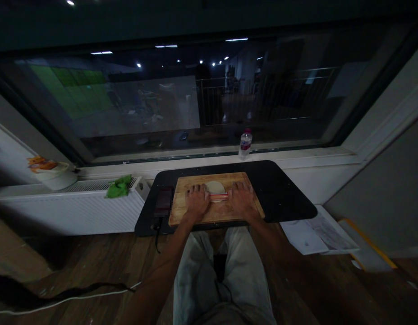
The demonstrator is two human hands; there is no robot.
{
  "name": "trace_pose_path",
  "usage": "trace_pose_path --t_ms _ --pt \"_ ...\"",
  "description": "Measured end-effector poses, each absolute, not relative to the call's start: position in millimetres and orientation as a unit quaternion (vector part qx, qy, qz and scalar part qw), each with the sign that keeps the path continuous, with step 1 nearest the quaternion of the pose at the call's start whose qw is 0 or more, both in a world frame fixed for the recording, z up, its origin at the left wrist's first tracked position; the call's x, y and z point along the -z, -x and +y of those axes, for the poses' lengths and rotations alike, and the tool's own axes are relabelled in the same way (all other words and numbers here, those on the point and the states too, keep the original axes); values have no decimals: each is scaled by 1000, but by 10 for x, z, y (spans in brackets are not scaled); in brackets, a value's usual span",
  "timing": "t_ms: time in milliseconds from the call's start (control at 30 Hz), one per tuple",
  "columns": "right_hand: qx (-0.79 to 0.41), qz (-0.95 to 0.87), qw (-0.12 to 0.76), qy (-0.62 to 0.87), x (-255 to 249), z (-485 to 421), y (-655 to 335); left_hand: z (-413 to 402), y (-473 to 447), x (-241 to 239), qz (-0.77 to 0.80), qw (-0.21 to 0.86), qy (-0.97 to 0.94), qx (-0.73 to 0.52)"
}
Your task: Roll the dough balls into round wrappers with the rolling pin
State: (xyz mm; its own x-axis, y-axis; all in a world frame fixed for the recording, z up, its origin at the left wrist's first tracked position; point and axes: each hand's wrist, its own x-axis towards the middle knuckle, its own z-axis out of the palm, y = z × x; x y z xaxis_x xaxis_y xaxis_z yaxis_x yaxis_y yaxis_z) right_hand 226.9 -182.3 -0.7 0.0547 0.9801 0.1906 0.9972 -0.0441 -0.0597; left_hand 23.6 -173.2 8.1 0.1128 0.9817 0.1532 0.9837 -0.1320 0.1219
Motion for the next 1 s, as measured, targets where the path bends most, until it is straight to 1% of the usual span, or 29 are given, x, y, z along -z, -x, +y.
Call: trace_pose_path --t_ms 267,733,1000 --pt "74 -691 89 714 38 -1673 -2298 -1534 -274 -101 -656 5 748 99" --pt "53 -683 66 726 -43 -1390 -2280 -1205 -302 -79 -666 -27 739 102" --pt "32 -675 69 734 -108 -1275 -2275 -1071 -307 -55 -662 -34 741 108"
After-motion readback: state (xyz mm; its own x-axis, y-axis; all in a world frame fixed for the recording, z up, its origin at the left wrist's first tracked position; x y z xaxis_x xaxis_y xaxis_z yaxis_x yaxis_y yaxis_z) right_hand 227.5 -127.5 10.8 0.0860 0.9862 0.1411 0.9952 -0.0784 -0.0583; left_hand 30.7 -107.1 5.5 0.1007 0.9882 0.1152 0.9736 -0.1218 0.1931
